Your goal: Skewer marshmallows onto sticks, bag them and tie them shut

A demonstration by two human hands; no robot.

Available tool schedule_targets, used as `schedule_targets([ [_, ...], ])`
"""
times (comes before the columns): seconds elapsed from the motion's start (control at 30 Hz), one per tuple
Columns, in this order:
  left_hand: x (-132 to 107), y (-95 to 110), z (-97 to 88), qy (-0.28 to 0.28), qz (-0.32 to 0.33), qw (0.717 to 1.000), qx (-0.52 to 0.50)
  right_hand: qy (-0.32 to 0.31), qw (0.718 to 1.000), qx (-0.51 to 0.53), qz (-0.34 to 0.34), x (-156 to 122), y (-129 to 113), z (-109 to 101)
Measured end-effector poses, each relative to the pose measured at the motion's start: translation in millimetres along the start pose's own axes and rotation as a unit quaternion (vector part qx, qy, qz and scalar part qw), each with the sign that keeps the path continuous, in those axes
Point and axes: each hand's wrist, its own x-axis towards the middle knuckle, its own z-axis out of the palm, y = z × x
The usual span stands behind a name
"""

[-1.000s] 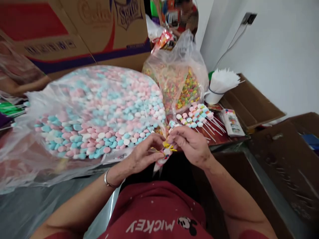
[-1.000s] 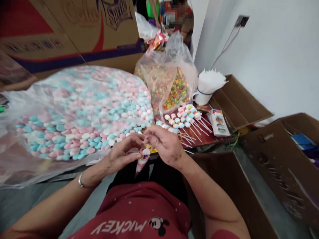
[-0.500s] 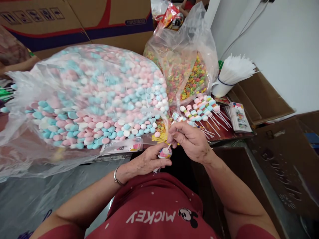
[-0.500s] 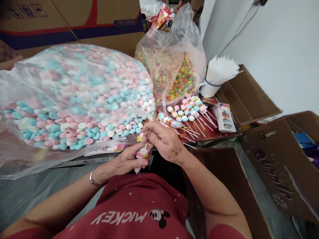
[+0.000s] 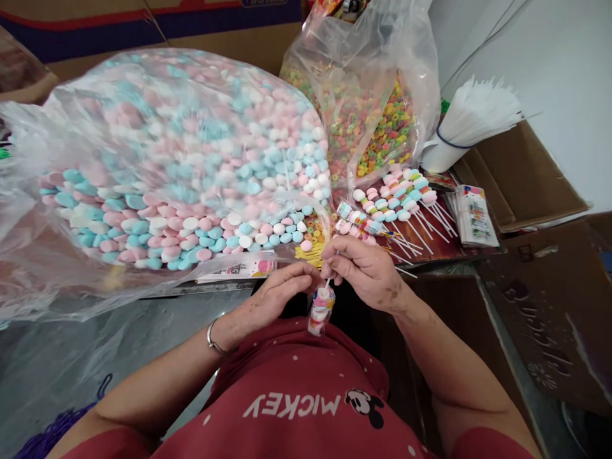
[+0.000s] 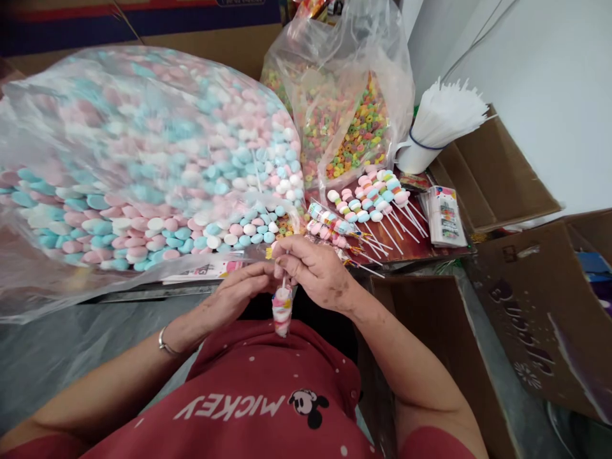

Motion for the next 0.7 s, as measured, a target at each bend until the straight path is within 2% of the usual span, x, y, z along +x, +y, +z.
schedule_targets([
  [0.07, 3, 11, -3.0, 0.02, -0.004, 0.995, 0.097, -0.008, 0.999, -0.043, -0.024, 1, -2, 1],
  [0.17, 8, 28, -4.1, -0.01, -0.024, 0.978, 0.207, -0.022, 0.994, -0.091, -0.05, 3, -5, 4],
  [0.33, 13, 40, -2.8, -0.038, -0.019, 0.952, 0.302, -0.032, 0.986, -0.144, -0.079, 4, -7, 9],
  [0.5, 14, 29, -4.8, -0.029, 0.046, 0.942, 0.331, -0.042, 0.982, -0.157, -0.097, 2, -5, 14],
  [0.7, 13, 12, -6.7, -0.02, 0.075, 0.968, 0.24, -0.031, 0.98, -0.175, -0.085, -2, -1, 18],
])
